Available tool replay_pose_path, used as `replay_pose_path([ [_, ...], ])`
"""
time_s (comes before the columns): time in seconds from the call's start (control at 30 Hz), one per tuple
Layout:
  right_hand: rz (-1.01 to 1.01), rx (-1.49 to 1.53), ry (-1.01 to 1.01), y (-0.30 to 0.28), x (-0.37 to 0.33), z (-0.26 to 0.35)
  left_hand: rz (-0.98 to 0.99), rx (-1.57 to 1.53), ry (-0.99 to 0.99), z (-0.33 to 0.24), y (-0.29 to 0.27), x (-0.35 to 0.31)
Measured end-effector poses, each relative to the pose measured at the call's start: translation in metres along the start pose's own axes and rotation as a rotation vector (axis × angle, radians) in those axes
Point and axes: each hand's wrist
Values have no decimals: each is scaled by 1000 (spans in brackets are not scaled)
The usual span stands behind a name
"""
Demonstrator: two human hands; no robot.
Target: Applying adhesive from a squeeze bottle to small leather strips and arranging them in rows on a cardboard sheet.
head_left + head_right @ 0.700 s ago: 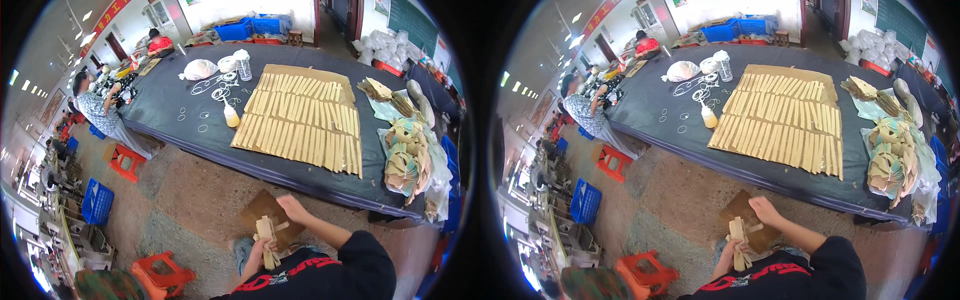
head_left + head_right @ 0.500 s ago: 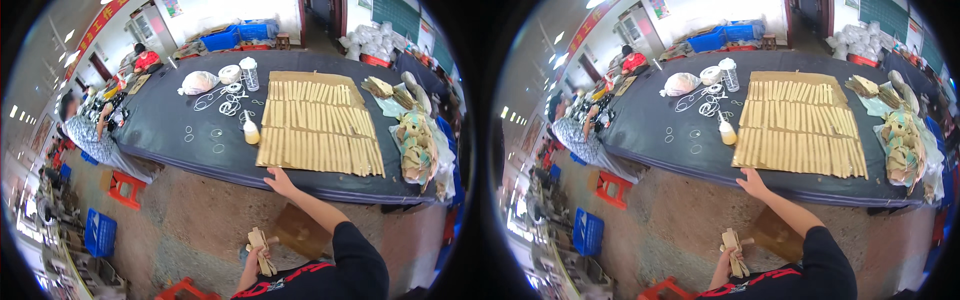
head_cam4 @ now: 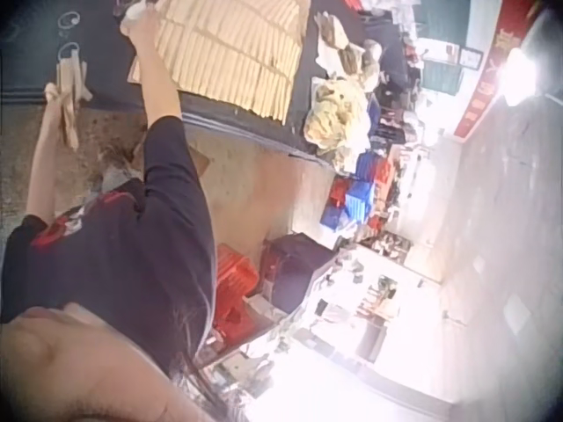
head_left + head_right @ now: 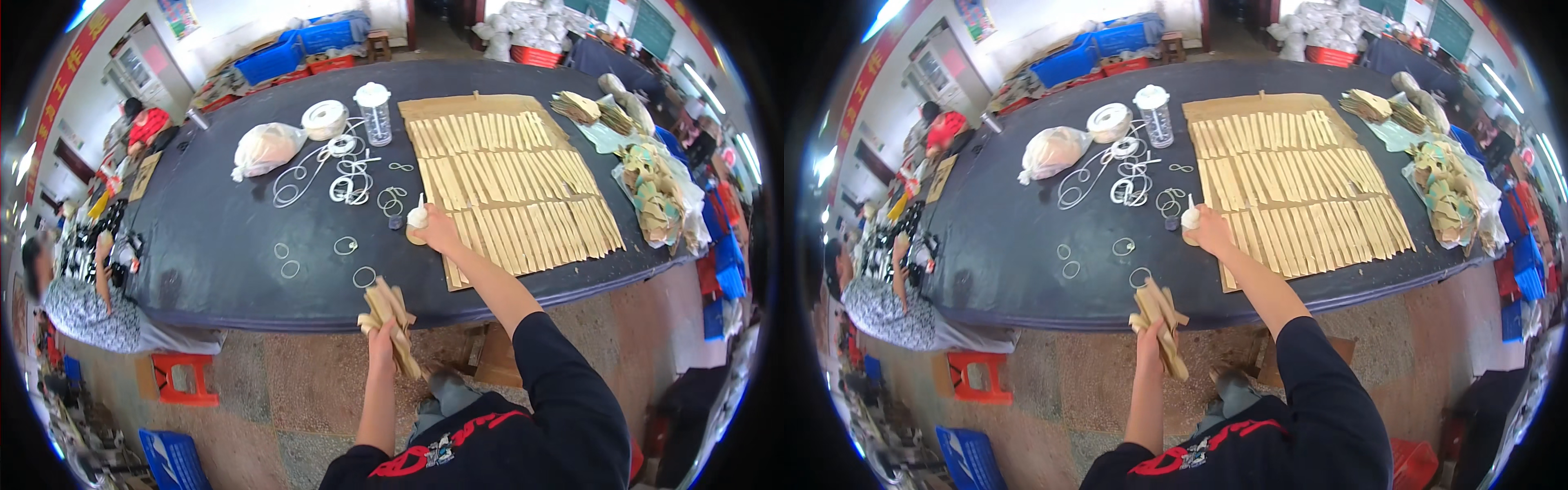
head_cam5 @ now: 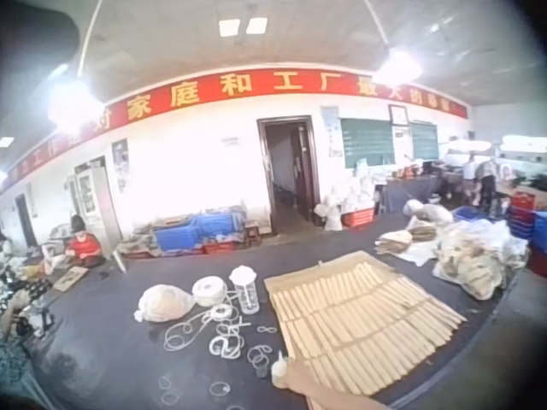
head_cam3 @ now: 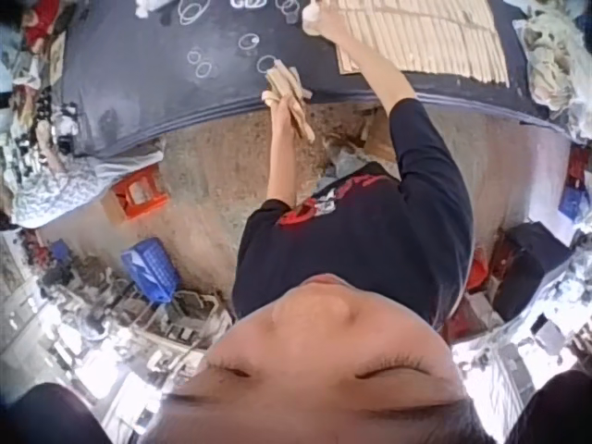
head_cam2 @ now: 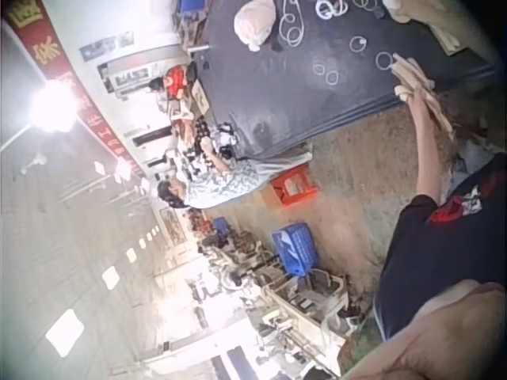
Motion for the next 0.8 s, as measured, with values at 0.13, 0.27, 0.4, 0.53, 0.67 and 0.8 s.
replay_pose_path([
  [0.13,10,16,-20,2,21,6,165,187,185,-28,41,79],
  [0.27,-77,-6,-38,6,17,6,189,398,387,-35,44,157],
  [0.4,-379,-52,-23,-2,-24,18,118,576,260,-38,24,172],
  [0.53,-170,280,46,22,-65,12,-5,814,209,-66,32,160],
  [0.67,-80,415,234,46,-69,30,-48,1031,312,-89,7,184],
  [0.8,2,252,296,43,-60,47,-67,902,388,-120,-10,182],
])
Point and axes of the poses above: each hand's wrist, its own x-axis towards the middle knuckle, its own y-axis out of the palm, z = x × y, and after that the axes turned 1 degree about -y, right-handed
